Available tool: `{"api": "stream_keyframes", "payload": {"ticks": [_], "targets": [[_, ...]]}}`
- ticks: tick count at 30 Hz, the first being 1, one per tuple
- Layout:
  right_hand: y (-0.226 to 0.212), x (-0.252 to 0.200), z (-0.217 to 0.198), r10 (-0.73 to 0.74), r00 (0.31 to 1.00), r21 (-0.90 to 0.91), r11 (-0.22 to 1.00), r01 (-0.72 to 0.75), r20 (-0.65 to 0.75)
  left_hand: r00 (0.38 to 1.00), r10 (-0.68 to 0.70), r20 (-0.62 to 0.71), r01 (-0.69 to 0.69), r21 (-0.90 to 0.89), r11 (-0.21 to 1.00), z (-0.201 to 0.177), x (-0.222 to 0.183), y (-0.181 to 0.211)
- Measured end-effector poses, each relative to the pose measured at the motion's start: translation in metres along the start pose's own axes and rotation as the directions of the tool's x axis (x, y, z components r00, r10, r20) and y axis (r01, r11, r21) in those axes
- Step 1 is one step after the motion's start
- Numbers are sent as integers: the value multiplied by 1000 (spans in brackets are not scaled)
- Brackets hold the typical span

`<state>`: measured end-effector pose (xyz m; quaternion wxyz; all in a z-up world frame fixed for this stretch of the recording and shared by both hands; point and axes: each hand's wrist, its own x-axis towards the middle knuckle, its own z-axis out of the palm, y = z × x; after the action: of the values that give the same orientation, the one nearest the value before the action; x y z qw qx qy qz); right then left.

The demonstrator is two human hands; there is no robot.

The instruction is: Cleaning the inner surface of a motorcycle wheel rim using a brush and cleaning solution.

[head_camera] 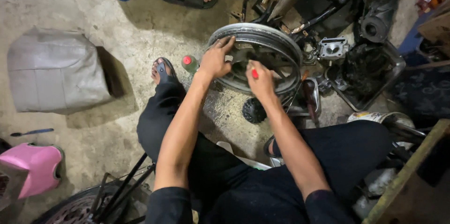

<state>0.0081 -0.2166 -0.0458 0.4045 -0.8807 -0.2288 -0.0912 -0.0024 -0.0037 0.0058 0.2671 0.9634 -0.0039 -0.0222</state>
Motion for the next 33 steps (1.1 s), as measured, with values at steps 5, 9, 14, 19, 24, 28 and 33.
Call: {"api": "stream_keyframes", "payload": {"ticks": [5,9,14,19,24,28,33], "targets": [[6,5,12,18,985,69,997,-31,174,1000,-2,1,2,-7,1000,2,-1,-2],[-20,-4,-40,2,996,-8,1000,-1,85,1000,0,-12,0,-11,1000,9,2,-6],[17,-12,-15,-52,989,-55,997,60,139,1000,9,-23,-9,-23,1000,11,2,-7],[49,-8,47,-90,952,-47,993,109,294,999,20,-46,-21,-24,1000,13,3,-9],[28,-14,8,64,960,-167,986,-18,273,999,14,-30,-15,-13,1000,9,5,-9],[10,-17,-22,-14,987,-206,977,48,163,1000,-14,-22,13,-33,999,13,5,-11],[43,-20,43,8,936,-224,972,76,351,1000,-22,-13,22,-43,999,12,9,-11]]}}
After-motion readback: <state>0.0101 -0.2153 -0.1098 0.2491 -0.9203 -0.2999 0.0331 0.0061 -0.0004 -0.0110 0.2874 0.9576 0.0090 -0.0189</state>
